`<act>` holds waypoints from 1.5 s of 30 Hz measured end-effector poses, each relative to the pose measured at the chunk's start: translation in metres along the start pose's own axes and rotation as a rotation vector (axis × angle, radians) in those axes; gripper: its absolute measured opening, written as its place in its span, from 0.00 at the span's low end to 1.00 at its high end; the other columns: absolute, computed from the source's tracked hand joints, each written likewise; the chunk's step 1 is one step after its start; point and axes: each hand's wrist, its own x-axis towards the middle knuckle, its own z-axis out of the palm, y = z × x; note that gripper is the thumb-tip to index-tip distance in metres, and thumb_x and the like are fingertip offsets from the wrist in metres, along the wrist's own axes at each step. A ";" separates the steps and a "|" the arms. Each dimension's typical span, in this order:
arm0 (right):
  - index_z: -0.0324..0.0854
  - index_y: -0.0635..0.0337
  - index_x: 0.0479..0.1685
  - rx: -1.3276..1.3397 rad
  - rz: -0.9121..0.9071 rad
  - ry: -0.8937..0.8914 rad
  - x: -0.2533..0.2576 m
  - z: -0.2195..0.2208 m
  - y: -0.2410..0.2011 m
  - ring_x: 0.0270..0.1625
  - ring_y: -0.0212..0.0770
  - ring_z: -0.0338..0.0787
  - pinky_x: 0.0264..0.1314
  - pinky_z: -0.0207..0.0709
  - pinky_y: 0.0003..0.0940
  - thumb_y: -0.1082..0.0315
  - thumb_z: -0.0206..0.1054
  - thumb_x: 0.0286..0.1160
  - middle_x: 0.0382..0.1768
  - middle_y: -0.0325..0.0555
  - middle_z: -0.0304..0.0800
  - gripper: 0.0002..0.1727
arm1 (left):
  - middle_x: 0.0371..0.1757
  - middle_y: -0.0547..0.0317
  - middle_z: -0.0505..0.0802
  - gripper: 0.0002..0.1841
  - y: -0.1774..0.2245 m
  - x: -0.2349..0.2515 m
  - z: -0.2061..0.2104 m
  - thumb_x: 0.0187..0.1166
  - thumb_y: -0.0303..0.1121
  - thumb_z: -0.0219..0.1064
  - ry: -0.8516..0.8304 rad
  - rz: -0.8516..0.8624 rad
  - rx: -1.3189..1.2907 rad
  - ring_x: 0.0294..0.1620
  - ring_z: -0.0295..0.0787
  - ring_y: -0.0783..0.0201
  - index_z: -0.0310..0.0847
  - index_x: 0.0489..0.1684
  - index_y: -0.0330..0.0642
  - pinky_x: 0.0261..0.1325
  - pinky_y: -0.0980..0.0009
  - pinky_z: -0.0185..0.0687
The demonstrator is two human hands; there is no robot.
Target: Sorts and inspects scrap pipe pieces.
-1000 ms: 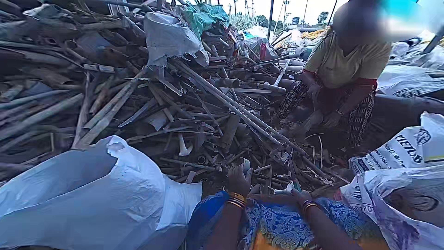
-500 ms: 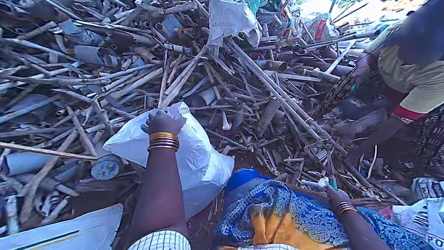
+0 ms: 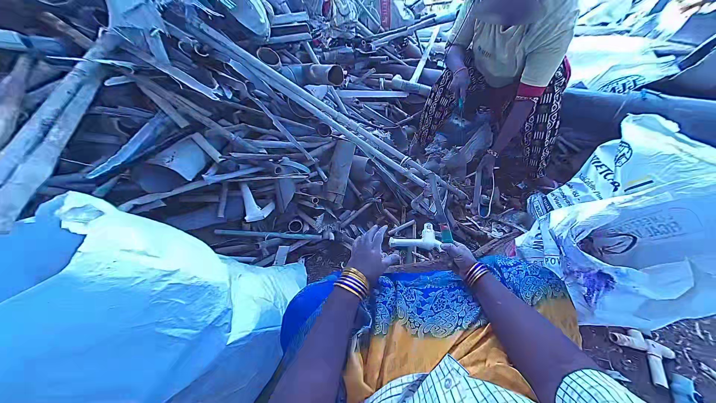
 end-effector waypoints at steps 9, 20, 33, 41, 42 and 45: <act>0.74 0.62 0.60 0.095 0.056 0.076 0.013 -0.002 -0.008 0.16 0.27 0.70 0.20 0.66 0.20 0.57 0.45 0.97 0.19 0.34 0.71 0.18 | 0.68 0.32 0.86 0.30 0.000 0.053 0.057 0.95 0.51 0.47 -0.297 -0.141 -0.120 0.73 0.83 0.40 0.72 0.74 0.28 0.78 0.44 0.71; 0.66 0.67 0.77 -0.114 -0.040 -0.203 0.027 0.012 -0.004 0.24 0.28 0.78 0.30 0.75 0.23 0.62 0.41 0.96 0.31 0.38 0.80 0.23 | 0.40 0.55 0.87 0.27 -0.021 0.069 0.065 0.95 0.33 0.49 -0.109 -0.157 -0.933 0.25 0.76 0.71 0.55 0.93 0.47 0.30 0.74 0.72; 0.76 0.75 0.74 -0.554 -0.040 -0.546 0.014 0.025 -0.008 0.77 0.59 0.80 0.83 0.65 0.56 0.52 0.36 0.99 0.72 0.70 0.81 0.35 | 0.29 0.76 0.93 0.12 -0.027 0.059 0.091 0.83 0.36 0.53 -0.061 0.092 -1.210 0.33 0.90 0.80 0.83 0.36 0.49 0.45 0.78 0.88; 0.72 0.76 0.75 -0.240 0.060 -0.409 -0.002 0.027 -0.006 0.68 0.51 0.83 0.76 0.72 0.49 0.55 0.60 0.90 0.68 0.69 0.81 0.30 | 0.29 0.81 0.93 0.05 -0.025 0.032 0.092 0.75 0.37 0.63 -0.388 0.238 -1.162 0.34 0.89 0.86 0.84 0.32 0.59 0.44 0.82 0.85; 0.73 0.74 0.72 -0.172 -0.010 -0.347 0.002 0.028 -0.003 0.61 0.47 0.86 0.69 0.75 0.46 0.57 0.61 0.89 0.63 0.64 0.84 0.27 | 0.28 0.81 0.93 0.09 -0.021 0.028 0.092 0.76 0.33 0.57 -0.351 0.233 -1.157 0.33 0.89 0.85 0.84 0.31 0.57 0.44 0.81 0.85; 0.73 0.71 0.66 0.061 -0.256 -0.120 -0.016 0.026 -0.036 0.45 0.32 0.87 0.56 0.81 0.32 0.65 0.58 0.90 0.47 0.49 0.87 0.18 | 0.44 0.62 0.95 0.13 -0.019 0.033 0.091 0.75 0.32 0.50 -0.297 0.206 -1.195 0.49 0.92 0.72 0.77 0.44 0.34 0.61 0.70 0.86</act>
